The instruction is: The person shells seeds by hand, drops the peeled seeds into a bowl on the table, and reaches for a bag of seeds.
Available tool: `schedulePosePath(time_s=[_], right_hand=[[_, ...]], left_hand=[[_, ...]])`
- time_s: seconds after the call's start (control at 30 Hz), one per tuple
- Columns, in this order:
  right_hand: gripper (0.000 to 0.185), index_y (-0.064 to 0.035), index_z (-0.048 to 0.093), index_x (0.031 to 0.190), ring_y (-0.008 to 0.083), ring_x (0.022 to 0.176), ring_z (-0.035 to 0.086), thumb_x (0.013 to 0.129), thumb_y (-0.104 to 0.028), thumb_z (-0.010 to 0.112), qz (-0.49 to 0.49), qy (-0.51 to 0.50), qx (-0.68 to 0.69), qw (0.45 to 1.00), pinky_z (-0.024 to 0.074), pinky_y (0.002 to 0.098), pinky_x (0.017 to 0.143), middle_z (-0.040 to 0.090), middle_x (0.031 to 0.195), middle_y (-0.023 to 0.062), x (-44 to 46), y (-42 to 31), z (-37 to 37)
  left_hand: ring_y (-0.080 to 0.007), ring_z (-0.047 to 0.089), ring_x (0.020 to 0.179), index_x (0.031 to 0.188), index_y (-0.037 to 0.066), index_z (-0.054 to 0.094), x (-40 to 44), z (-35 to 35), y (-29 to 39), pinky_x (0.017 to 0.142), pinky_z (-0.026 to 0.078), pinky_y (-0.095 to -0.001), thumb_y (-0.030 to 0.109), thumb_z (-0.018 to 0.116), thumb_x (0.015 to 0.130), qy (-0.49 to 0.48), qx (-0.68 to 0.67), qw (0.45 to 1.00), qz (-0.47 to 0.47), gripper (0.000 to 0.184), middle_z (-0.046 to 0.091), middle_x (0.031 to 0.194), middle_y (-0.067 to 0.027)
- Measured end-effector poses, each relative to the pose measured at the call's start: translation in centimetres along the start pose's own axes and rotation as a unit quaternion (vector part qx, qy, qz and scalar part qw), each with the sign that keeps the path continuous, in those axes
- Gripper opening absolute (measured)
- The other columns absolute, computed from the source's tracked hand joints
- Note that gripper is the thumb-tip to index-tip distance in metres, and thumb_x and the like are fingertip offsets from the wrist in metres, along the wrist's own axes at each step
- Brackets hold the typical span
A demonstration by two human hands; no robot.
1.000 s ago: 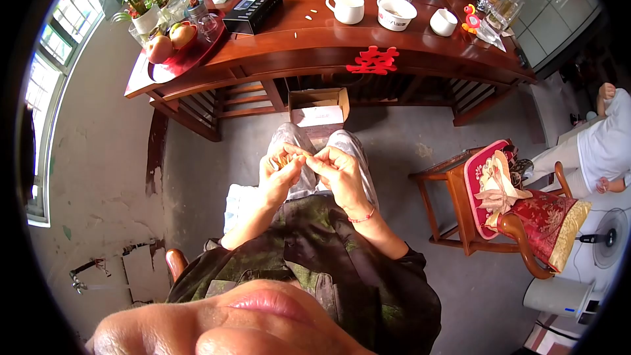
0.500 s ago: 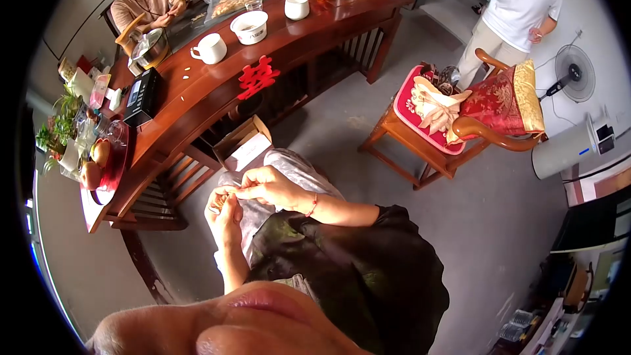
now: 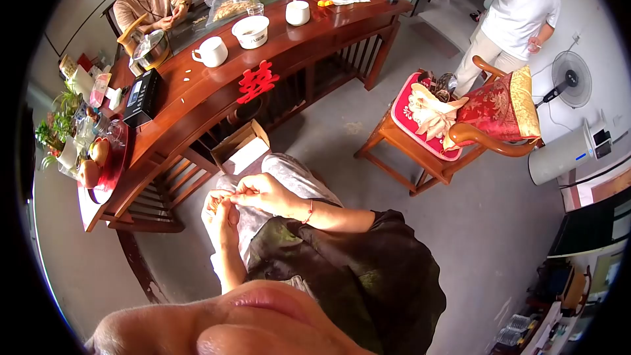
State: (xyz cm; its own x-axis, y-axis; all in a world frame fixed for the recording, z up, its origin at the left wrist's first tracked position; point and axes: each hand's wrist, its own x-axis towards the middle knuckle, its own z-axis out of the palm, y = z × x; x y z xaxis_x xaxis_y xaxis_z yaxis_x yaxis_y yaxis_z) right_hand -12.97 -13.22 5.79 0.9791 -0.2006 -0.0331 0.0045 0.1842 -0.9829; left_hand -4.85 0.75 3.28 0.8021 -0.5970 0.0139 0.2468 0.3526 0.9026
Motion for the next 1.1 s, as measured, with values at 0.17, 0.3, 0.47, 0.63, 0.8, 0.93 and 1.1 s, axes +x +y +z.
schedulePosePath(time_s=[0.17,0.3,0.47,0.63,0.8,0.93,1.1], right_hand=[[0.018,-0.0013,0.063,0.082,0.0013,0.059,0.044,0.087,-0.018,0.068,-0.115,0.042,-0.091,0.988,0.035,0.0208,0.05,0.055,0.062,-0.0023,0.7,2.7,0.3],[0.017,0.0006,0.063,0.083,0.0022,0.059,0.045,0.088,-0.015,0.066,-0.106,0.053,-0.096,0.988,0.0373,0.0227,0.051,0.056,0.062,0.0009,0.4,1.5,0.4],[0.016,0.0015,0.062,0.087,0.005,0.058,0.048,0.09,-0.014,0.064,-0.154,0.082,-0.113,0.978,0.0391,0.0247,0.051,0.056,0.062,0.0056,0.8,2.6,0.6],[0.016,0.002,0.059,0.091,0.0154,0.06,0.059,0.092,-0.014,0.059,-0.17,0.101,-0.171,0.965,0.0444,0.0288,0.056,0.06,0.069,0.0144,0.1,1.6,1.3],[0.014,0.0009,0.055,0.099,0.024,0.069,0.065,0.095,-0.012,0.053,-0.104,0.081,-0.177,0.975,0.0463,0.0312,0.059,0.062,0.076,0.0183,-0.2,0.8,1.4],[0.014,0.0009,0.054,0.095,0.0174,0.064,0.06,0.095,-0.014,0.052,-0.171,0.108,-0.157,0.967,0.0439,0.0302,0.057,0.058,0.072,0.0154,0.4,2.3,1.5],[0.014,0.0,0.055,0.092,0.0064,0.058,0.046,0.096,-0.013,0.051,-0.121,0.093,-0.118,0.981,0.0404,0.0247,0.052,0.052,0.064,0.0049,0.5,2.7,1.0]], left_hand=[[-0.0022,0.034,0.044,0.09,-0.002,0.056,0.1,0.6,0.3,0.042,0.026,-0.0175,0.004,0.052,0.088,0.027,-0.001,1.0,0.003,0.007,0.049,0.061,0.0018],[-0.0017,0.033,0.044,0.091,-0.002,0.057,0.1,0.6,0.1,0.041,0.024,-0.0176,0.004,0.053,0.089,0.031,0.006,0.999,0.009,0.008,0.049,0.061,0.002],[-0.0009,0.032,0.044,0.093,-0.002,0.058,0.3,0.5,0.3,0.04,0.021,-0.0172,0.002,0.054,0.09,0.037,0.031,0.999,0.012,0.007,0.048,0.061,0.0029],[-0.0007,0.034,0.045,0.092,-0.001,0.058,0.2,0.1,-0.2,0.04,0.022,-0.0173,0.001,0.054,0.09,0.057,0.049,0.997,0.021,0.005,0.051,0.063,0.0023],[-0.0002,0.035,0.045,0.09,0.0,0.058,0.0,0.5,0.2,0.04,0.023,-0.0165,0.001,0.055,0.09,0.065,0.06,0.996,0.023,0.003,0.056,0.067,-0.0002],[-0.0003,0.038,0.046,0.091,0.001,0.059,0.4,0.5,-0.6,0.041,0.025,-0.0159,0.002,0.057,0.09,0.053,0.065,0.995,0.054,0.002,0.062,0.073,-0.0033],[-0.0008,0.039,0.046,0.091,-0.001,0.061,0.2,1.3,-0.2,0.041,0.026,-0.016,0.002,0.058,0.089,0.082,0.059,0.994,0.032,0.005,0.063,0.073,-0.0038]])
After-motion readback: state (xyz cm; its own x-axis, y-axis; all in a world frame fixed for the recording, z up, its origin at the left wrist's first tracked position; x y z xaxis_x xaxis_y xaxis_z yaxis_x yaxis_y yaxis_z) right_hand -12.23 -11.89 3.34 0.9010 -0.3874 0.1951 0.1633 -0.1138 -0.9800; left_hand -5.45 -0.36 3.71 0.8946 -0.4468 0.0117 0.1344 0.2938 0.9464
